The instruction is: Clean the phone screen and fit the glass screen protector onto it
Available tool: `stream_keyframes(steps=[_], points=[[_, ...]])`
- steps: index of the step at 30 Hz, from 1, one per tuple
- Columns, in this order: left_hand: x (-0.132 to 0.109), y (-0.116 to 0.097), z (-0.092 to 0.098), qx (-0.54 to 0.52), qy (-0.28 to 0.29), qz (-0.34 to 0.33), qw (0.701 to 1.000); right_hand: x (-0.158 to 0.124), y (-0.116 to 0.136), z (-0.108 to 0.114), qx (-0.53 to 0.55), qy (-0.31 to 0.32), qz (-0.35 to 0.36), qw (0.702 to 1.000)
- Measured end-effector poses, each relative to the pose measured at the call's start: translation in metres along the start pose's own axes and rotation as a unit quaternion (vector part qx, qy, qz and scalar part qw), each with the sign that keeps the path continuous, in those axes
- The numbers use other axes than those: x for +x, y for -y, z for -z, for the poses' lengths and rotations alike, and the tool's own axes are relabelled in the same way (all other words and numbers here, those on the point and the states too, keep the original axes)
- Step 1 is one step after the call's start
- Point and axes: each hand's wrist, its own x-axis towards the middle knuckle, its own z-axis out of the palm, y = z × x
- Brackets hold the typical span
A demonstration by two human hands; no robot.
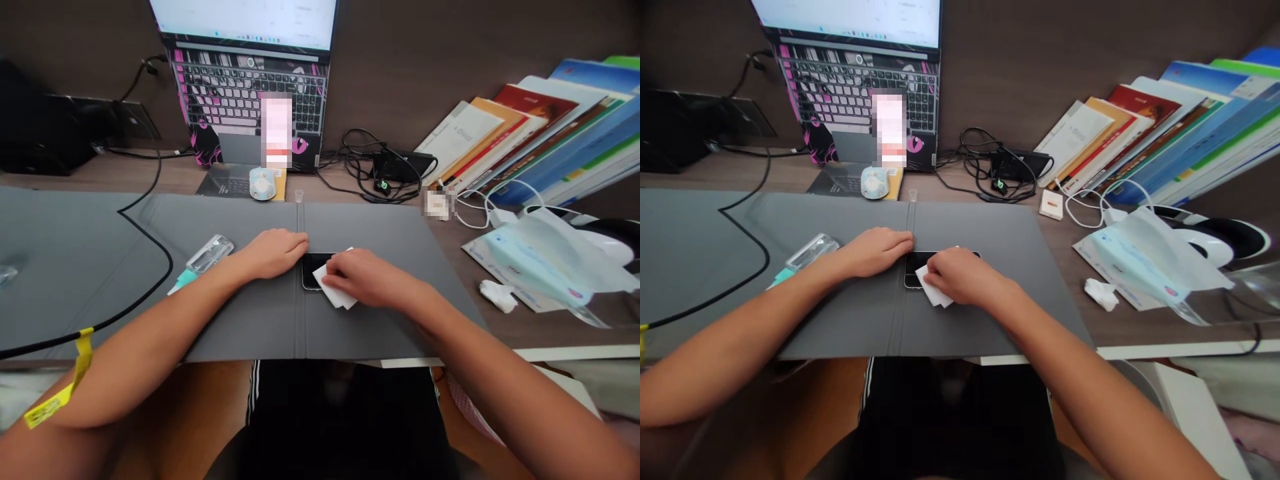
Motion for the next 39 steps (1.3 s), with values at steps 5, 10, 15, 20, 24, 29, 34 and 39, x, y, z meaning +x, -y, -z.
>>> stream_keyframes(steps=[5,10,15,20,24,29,34,39], points=[[-0.001,0.0,0.0,0.005,0.001,-0.012,1.0,0.017,0.024,-0.002,-0.005,0.0,0.014,1.0],[-0.001,0.0,0.0,0.006,0.001,-0.01,1.0,0.008,0.0,0.001,-0.004,-0.001,-0.005,1.0],[0.0,0.0,0.0,0.005,0.0,-0.004,1.0,-0.01,-0.016,0.002,-0.009,0.001,-0.028,1.0],[-0.001,0.001,0.0,0.001,-0.003,-0.007,1.0,0.002,0.017,-0.001,-0.017,-0.005,-0.014,1.0],[-0.002,0.0,0.001,-0.003,-0.007,-0.01,1.0,0.023,0.025,0.0,-0.018,-0.02,-0.016,0.999],[-0.001,0.0,0.0,-0.01,-0.02,-0.003,1.0,0.019,-0.009,0.004,-0.015,-0.029,-0.045,0.998],[0.0,0.0,-0.001,-0.012,-0.021,0.003,1.0,-0.002,-0.016,0.001,-0.015,-0.021,-0.038,0.999],[0.0,0.001,-0.001,-0.013,-0.021,0.0,1.0,0.016,0.013,0.0,-0.02,-0.019,-0.007,1.0]])
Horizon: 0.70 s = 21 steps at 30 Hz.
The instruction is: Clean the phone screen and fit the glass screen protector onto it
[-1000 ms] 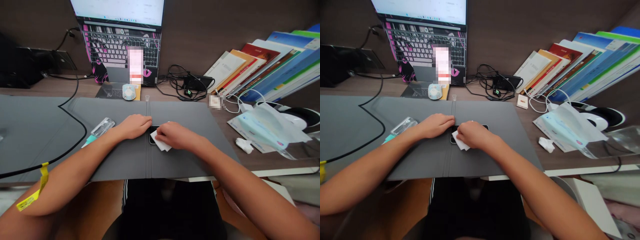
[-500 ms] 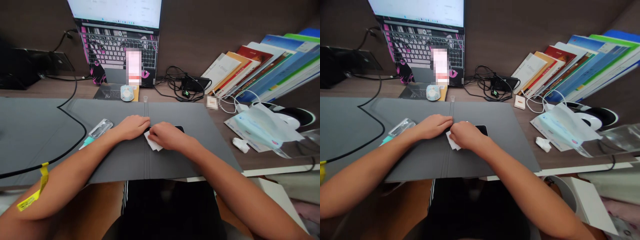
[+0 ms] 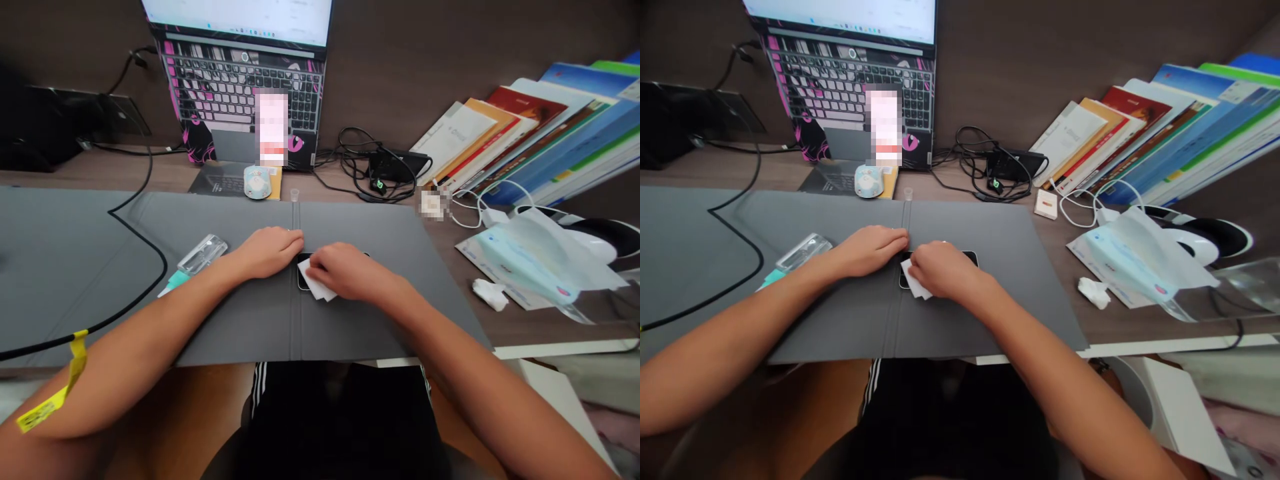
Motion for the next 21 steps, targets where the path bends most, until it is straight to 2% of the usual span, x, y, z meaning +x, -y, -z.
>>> stream_keyframes(steps=[4,9,12,16,19,21], points=[[0.0,0.001,0.001,-0.005,-0.001,-0.002,1.0,0.018,-0.007,0.004,-0.005,-0.009,-0.012,1.0],[0.001,0.001,0.002,-0.015,0.002,-0.001,1.0,0.003,-0.028,0.007,-0.013,-0.003,-0.026,1.0],[0.001,0.001,0.001,-0.015,0.001,-0.001,1.0,0.0,-0.019,0.006,-0.021,0.005,-0.011,1.0],[0.001,0.002,0.0,-0.013,0.004,-0.003,1.0,0.02,-0.002,0.004,-0.033,0.002,0.006,0.999],[0.001,0.003,0.0,-0.011,0.0,-0.002,1.0,0.031,-0.009,0.005,-0.04,-0.003,-0.003,0.999],[0.001,0.003,0.0,-0.007,0.0,0.001,1.0,0.027,-0.02,0.006,-0.042,-0.003,-0.01,0.999]])
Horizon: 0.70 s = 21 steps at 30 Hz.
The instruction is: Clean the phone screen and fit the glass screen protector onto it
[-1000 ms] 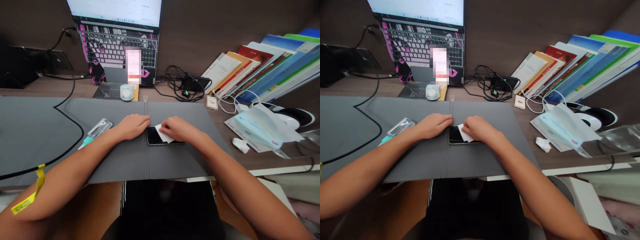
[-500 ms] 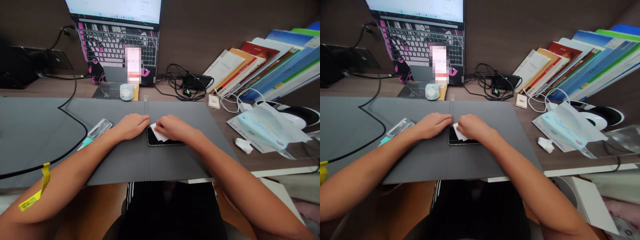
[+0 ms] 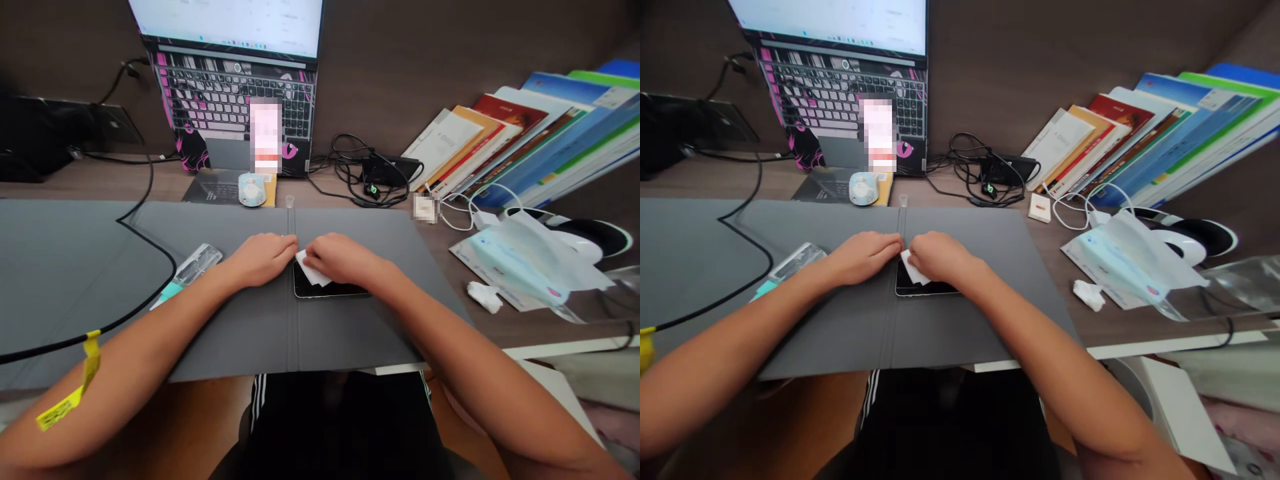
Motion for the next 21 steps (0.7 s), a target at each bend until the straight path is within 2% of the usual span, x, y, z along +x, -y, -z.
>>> stream_keyframes(steps=[3,6,10,12,15,19,21], points=[[0.001,-0.001,-0.001,0.005,0.002,0.004,1.0,-0.016,-0.011,0.0,-0.001,0.004,-0.001,1.0],[0.001,-0.001,-0.002,0.007,0.0,0.007,1.0,-0.023,-0.002,-0.002,-0.003,0.005,0.009,1.0],[0.002,0.001,-0.002,0.01,-0.007,0.022,1.0,-0.008,0.019,-0.004,-0.005,-0.008,0.009,1.0],[0.002,0.001,-0.002,0.011,-0.009,0.028,1.0,-0.001,0.018,-0.005,-0.007,-0.012,0.002,1.0],[0.002,0.001,-0.001,0.012,-0.008,0.028,1.0,-0.008,-0.004,-0.005,-0.009,-0.01,-0.016,1.0],[0.002,-0.001,0.0,0.012,-0.003,0.023,1.0,-0.038,-0.042,-0.004,-0.017,-0.006,-0.061,0.998],[0.002,-0.002,0.001,0.01,-0.003,0.023,1.0,-0.047,-0.049,-0.003,-0.019,-0.001,-0.068,0.997]])
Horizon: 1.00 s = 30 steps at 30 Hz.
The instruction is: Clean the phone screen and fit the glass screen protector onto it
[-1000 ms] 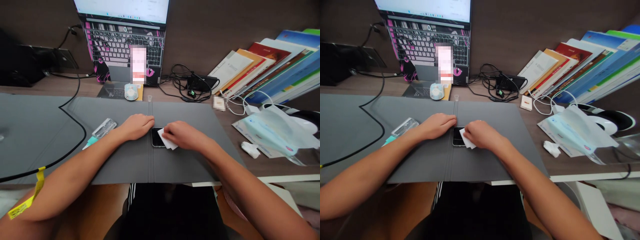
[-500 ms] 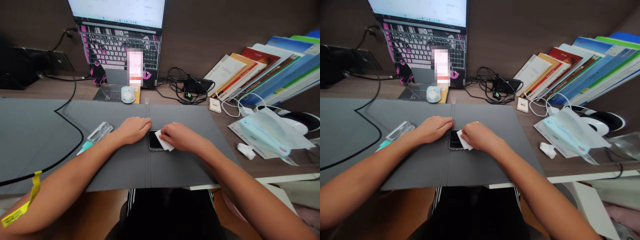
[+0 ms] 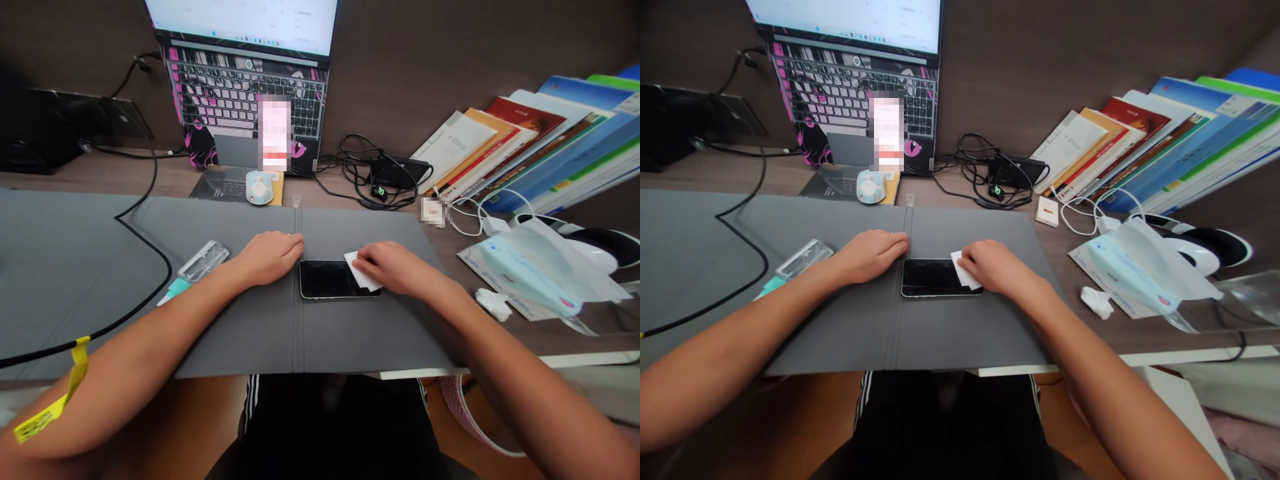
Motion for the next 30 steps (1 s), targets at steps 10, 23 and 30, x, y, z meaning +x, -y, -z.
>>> stream_keyframes(steps=[10,23,30], points=[[-0.003,-0.001,0.001,0.007,0.006,-0.003,1.0,0.043,0.065,0.002,0.003,-0.015,0.047,0.999],[-0.005,-0.004,0.001,0.017,0.01,-0.015,1.0,0.007,0.029,-0.006,0.011,-0.031,0.002,0.999],[-0.006,-0.004,0.0,0.014,0.012,-0.022,1.0,0.03,0.059,-0.009,0.025,-0.057,0.026,0.998]])
